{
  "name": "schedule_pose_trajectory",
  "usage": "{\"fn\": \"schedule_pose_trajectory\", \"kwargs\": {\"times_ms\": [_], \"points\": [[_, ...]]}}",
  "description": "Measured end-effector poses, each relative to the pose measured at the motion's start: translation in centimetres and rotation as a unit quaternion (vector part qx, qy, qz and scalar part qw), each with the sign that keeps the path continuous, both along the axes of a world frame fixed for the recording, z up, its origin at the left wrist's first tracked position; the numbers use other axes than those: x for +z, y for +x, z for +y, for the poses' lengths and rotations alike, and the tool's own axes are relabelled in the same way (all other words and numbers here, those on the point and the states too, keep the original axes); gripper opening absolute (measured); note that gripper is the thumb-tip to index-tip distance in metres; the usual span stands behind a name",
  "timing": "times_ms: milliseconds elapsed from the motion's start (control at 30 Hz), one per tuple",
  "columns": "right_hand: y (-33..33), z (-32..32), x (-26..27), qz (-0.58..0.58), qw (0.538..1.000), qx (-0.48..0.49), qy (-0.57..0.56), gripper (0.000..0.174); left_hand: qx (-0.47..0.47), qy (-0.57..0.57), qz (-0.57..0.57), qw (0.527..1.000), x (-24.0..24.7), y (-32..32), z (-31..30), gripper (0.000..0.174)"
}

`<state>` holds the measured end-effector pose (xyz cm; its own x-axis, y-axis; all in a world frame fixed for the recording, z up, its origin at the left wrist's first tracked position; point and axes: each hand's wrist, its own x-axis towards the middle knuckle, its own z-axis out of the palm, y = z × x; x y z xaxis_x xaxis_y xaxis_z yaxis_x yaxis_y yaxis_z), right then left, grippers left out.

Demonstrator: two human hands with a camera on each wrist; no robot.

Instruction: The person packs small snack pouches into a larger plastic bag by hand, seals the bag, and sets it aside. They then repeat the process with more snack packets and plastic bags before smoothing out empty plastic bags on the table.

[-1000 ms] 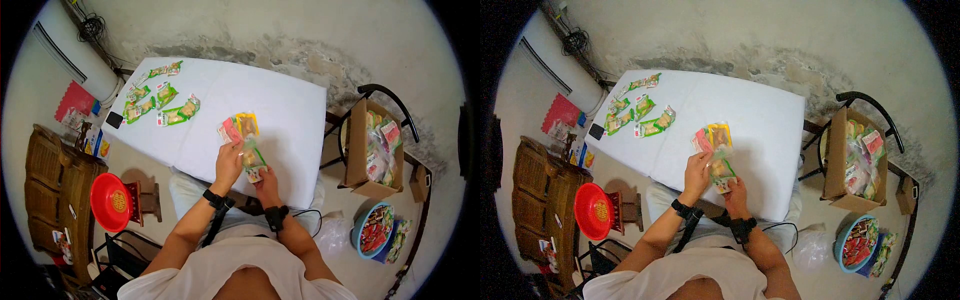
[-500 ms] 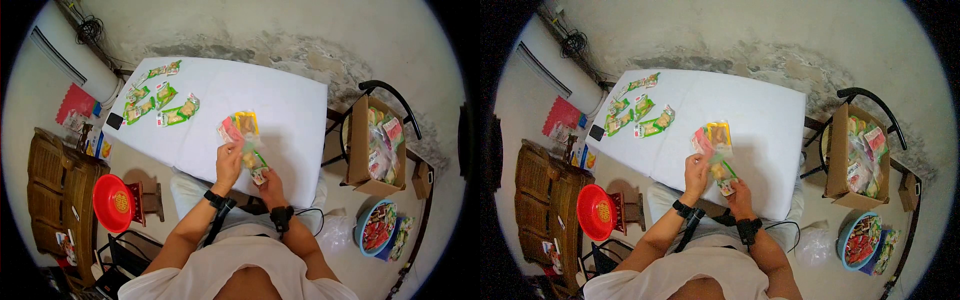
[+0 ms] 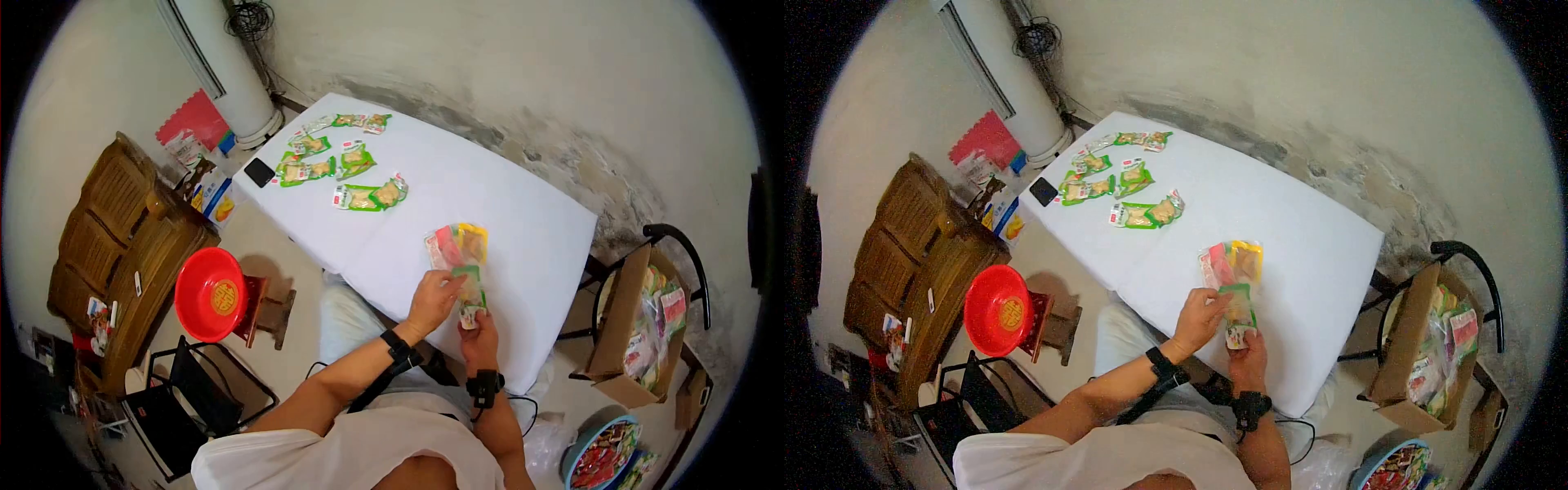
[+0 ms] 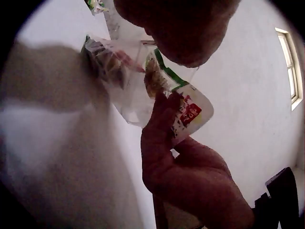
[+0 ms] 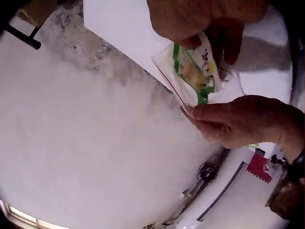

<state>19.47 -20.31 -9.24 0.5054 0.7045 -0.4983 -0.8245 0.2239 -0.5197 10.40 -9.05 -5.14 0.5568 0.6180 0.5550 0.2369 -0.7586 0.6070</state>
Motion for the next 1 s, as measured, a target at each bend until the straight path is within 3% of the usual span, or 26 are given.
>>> {"fn": "schedule_pose_trajectory", "kwargs": {"times_ms": [167, 233, 333, 400, 433, 467, 500, 533, 567, 600, 633, 667, 700, 767, 833, 867, 900, 933, 967, 1000], "points": [[0.3, -2.7, 2.0, -0.069, 0.997, 0.021, -0.009, 0.023, -0.02, -0.052, 0.018, 0.998, 0.0, -0.8, 0.5, 0.039], [1.5, -5.6, 3.3, -0.229, 0.965, 0.096, -0.079, 0.023, -0.032, -0.066, 0.027, 0.997, 0.8, -1.1, 0.5, 0.04], [3.2, -9.2, 6.0, -0.216, 0.96, 0.156, -0.086, 0.025, -0.041, -0.1, 0.019, 0.994, 0.6, -2.0, 0.2, 0.039], [3.6, -9.3, 6.2, -0.205, 0.972, 0.112, -0.036, 0.022, -0.04, -0.12, 0.002, 0.992, 0.0, -3.0, -0.5, 0.037], [3.1, -9.0, 7.7, -0.189, 0.98, 0.066, 0.015, 0.019, -0.129, -0.284, -0.061, 0.948, -0.3, -3.7, -1.0, 0.037], [2.2, -7.9, 9.0, -0.172, 0.984, 0.034, 0.02, 0.019, -0.215, -0.436, -0.123, 0.865, -0.5, -4.1, -1.5, 0.036], [1.7, -6.6, 9.4, -0.173, 0.984, 0.033, 0.02, 0.019, -0.216, -0.436, -0.124, 0.865, -0.1, -4.4, -2.1, 0.036], [1.5, -5.6, 9.3, -0.425, 0.9, 0.073, -0.053, 0.019, -0.242, -0.508, -0.168, 0.809, 0.9, -4.7, -3.0, 0.035], [1.0, -4.7, 9.0, -0.644, 0.748, 0.107, -0.123, 0.018, -0.266, -0.576, -0.21, 0.744, 1.5, -4.9, -3.5, 0.034], [-0.1, -3.5, 8.2, -0.493, 0.854, 0.128, -0.104, 0.02, -0.266, -0.576, -0.21, 0.744, 1.4, -4.8, -3.4, 0.034], [-1.3, -2.3, 7.4, -0.325, 0.931, 0.144, -0.082, 0.021, -0.191, -0.596, -0.197, 0.755, 1.3, -4.6, -3.3, 0.034], [-2.5, -1.1, 7.4, -0.325, 0.931, 0.144, -0.083, 0.021, -0.116, -0.612, -0.183, 0.761, 1.1, -4.4, -3.0, 0.033], [-3.6, 0.1, 7.6, -0.363, 0.914, 0.172, -0.064, 0.025, -0.116, -0.613, -0.182, 0.76, 0.7, -4.6, -2.3, 0.033], [-4.0, 0.6, 7.8, -0.399, 0.894, 0.199, -0.047, 0.031, -0.054, -0.676, -0.264, 0.686, -0.3, -5.4, 0.6, 0.028], [-3.3, -0.3, 7.9, -0.564, 0.803, 0.162, -0.104, 0.035, 0.004, -0.665, -0.272, 0.695, -1.9, -6.0, 4.3, 0.024], [-2.5, -0.9, 7.9, -0.561, 0.805, 0.154, -0.116, 0.035, 0.028, -0.668, -0.286, 0.686, -1.3, -6.2, 6.1, 0.026], [-1.3, -1.5, 8.0, -0.669, 0.72, 0.111, -0.146, 0.038, 0.049, -0.674, -0.296, 0.675, -0.8, -6.4, 8.1, 0.027], [-0.1, -2.1, 8.1, -0.764, 0.617, 0.071, -0.176, 0.042, 0.034, -0.649, -0.292, 0.701, -1.1, -6.8, 10.4, 0.03], [1.0, -2.4, 8.1, -0.761, 0.616, 0.064, -0.196, 0.042, 0.019, -0.619, -0.26, 0.741, -2.2, -7.2, 13.3, 0.031], [2.1, -2.6, 8.1, -0.795, 0.571, 0.045, -0.2, 0.048, 0.02, -0.596, -0.248, 0.764, -2.9, -7.4, 16.3, 0.034]]}}
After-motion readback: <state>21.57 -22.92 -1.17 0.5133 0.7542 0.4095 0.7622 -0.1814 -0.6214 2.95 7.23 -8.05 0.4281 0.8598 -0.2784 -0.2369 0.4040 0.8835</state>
